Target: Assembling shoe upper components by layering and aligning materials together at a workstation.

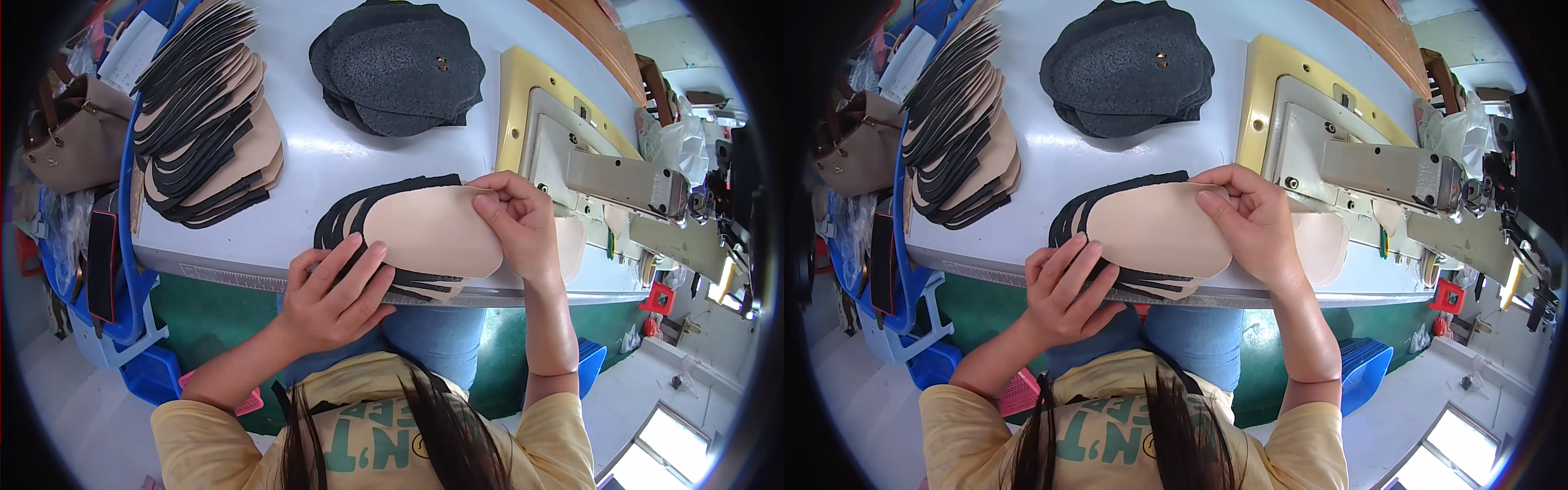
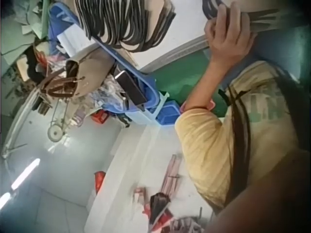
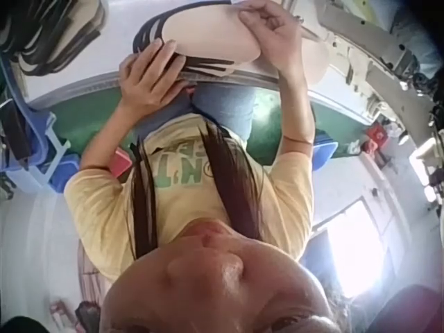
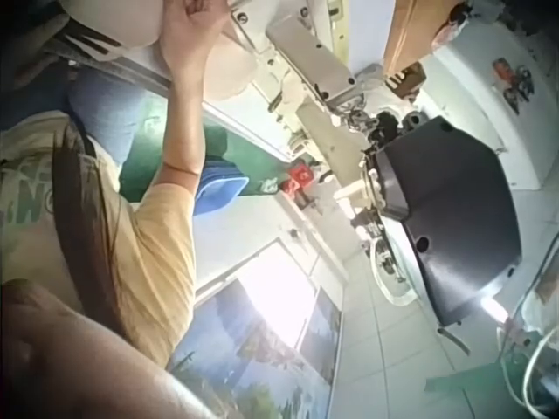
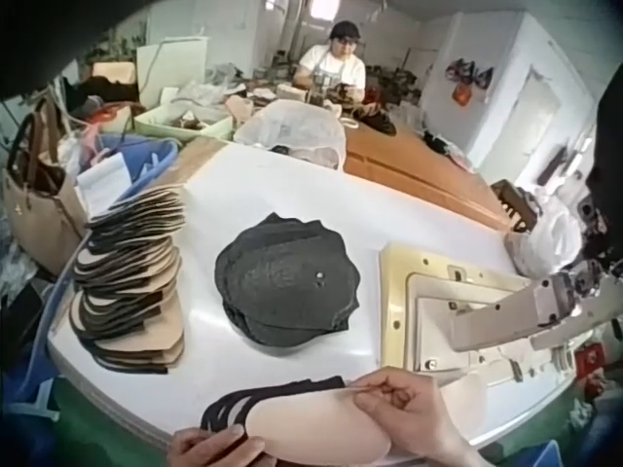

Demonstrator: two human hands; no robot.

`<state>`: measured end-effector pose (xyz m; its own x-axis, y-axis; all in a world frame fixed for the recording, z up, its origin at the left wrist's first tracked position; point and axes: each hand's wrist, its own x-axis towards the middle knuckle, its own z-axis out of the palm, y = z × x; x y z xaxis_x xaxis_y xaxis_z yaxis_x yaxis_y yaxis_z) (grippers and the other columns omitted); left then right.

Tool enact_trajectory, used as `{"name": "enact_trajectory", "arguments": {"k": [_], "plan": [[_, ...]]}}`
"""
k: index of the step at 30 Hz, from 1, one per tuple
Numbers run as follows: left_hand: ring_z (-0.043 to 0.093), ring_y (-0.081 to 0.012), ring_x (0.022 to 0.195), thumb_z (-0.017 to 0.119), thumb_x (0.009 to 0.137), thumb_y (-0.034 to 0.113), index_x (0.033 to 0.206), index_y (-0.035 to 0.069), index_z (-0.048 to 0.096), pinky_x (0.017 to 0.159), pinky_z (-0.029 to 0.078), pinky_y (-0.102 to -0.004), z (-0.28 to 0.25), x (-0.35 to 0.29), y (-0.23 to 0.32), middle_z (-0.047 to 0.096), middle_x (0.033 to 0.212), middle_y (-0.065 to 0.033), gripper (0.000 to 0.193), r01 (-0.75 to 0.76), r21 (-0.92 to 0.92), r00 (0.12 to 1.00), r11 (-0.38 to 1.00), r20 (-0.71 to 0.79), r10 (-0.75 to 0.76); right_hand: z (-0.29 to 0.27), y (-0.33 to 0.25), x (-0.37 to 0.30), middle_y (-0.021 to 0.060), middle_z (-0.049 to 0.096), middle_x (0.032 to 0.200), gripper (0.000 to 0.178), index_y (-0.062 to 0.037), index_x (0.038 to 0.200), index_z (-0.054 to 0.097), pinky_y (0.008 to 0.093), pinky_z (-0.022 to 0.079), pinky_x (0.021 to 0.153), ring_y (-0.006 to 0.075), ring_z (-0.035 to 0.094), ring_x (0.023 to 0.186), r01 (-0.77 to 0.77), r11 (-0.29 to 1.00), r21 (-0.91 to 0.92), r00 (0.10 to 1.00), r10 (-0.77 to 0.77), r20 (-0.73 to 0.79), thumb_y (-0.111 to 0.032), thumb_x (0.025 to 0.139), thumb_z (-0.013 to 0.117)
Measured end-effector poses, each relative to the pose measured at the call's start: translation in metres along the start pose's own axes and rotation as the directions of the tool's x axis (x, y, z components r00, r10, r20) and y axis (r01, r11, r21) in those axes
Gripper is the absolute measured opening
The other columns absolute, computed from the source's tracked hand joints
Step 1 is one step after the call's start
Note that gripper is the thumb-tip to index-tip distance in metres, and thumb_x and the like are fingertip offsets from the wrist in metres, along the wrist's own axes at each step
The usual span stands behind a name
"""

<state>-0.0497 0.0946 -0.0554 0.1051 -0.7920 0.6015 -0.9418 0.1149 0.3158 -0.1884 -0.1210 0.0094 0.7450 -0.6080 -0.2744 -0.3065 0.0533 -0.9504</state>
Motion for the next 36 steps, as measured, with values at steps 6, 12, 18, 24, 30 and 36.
{"name": "enact_trajectory", "arguments": {"k": [6, 12, 18, 24, 30, 36], "plan": [[0.054, -0.0241, 0.117, 0.068, 0.080, 0.033, 0.111, 0.011, 0.062, 0.082, 0.039, -0.0388, -0.003, 0.002, 0.003, 0.058, 0.132, -0.0086, 0.038, 0.010, 0.039, 0.996, 0.999, 0.087, -0.013, 0.017, 0.004, -0.009, 0.0052, 0.066, 0.090, 0.023, -0.0023, 0.107, 0.064, 0.0234, 0.048, 0.069, 0.0106, 0.060, 0.077, 0.062, 0.892, -0.447, 0.977, -0.145, -0.155, -0.003, 0.084, 0.067], [0.054, -0.0235, 0.110, 0.068, 0.078, 0.036, 0.118, 0.008, 0.062, 0.086, 0.034, -0.0408, -0.009, 0.013, 0.008, 0.057, 0.129, -0.0065, 0.048, -0.005, 0.124, 0.984, 0.992, 0.178, -0.017, 0.022, 0.013, -0.036, 0.0137, 0.062, 0.108, 0.033, -0.0039, 0.102, 0.066, 0.0397, 0.048, 0.079, 0.0308, 0.059, 0.093, 0.586, 0.305, -0.751, 0.716, -0.629, 0.303, 0.000, 0.069, 0.073], [0.056, -0.0231, 0.083, 0.074, 0.072, 0.023, 0.085, 0.007, 0.064, 0.083, 0.032, -0.0445, -0.028, 0.059, -0.017, 0.061, 0.091, -0.0049, 0.023, 0.031, -0.158, 0.975, 0.987, 0.222, 0.005, -0.034, 0.000, -0.057, 0.0161, 0.063, 0.106, 0.028, 0.0005, 0.101, 0.066, 0.0384, 0.048, 0.083, 0.0327, 0.059, 0.096, 0.360, 0.441, -0.822, 0.810, -0.585, 0.041, 0.006, 0.074, 0.065], [0.054, -0.0338, 0.110, 0.074, 0.075, 0.024, 0.108, 0.005, 0.063, 0.093, 0.039, -0.0435, 0.002, 0.138, -0.081, 0.059, 0.114, -0.0149, 0.040, -0.029, -0.017, 0.999, 0.999, -0.042, 0.028, -0.084, 0.025, -0.057, 0.0174, 0.058, 0.113, 0.029, 0.0023, 0.111, 0.061, 0.0394, 0.045, 0.090, 0.0336, 0.055, 0.105, 0.169, 0.425, -0.889, 0.856, -0.510, -0.081, 0.003, 0.082, 0.058], [0.036, -0.0418, 0.132, 0.078, 0.072, 0.038, 0.138, 0.012, 0.045, 0.109, 0.030, -0.0502, 0.020, 0.147, -0.099, 0.042, 0.142, -0.0217, 0.078, 0.033, 0.143, 0.978, 0.989, 0.199, -0.062, -0.086, 0.042, -0.059, 0.0183, 0.058, 0.110, 0.027, 0.0021, 0.109, 0.062, 0.0403, 0.046, 0.089, 0.0356, 0.055, 0.101, 0.165, 0.316, -0.934, 0.796, -0.601, -0.063, 0.002, 0.083, 0.059], [0.040, -0.0383, 0.130, 0.074, 0.078, 0.030, 0.135, 0.009, 0.049, 0.109, 0.031, -0.0503, 0.019, 0.139, -0.099, 0.045, 0.138, -0.0212, 0.066, -0.082, 0.256, 0.987, 0.963, 0.155, 0.043, -0.083, 0.043, -0.061, 0.0176, 0.061, 0.109, 0.027, 0.0018, 0.107, 0.063, 0.0410, 0.048, 0.085, 0.0349, 0.058, 0.098, 0.127, 0.179, -0.975, 0.720, -0.693, -0.033, 0.003, 0.081, 0.062]]}}
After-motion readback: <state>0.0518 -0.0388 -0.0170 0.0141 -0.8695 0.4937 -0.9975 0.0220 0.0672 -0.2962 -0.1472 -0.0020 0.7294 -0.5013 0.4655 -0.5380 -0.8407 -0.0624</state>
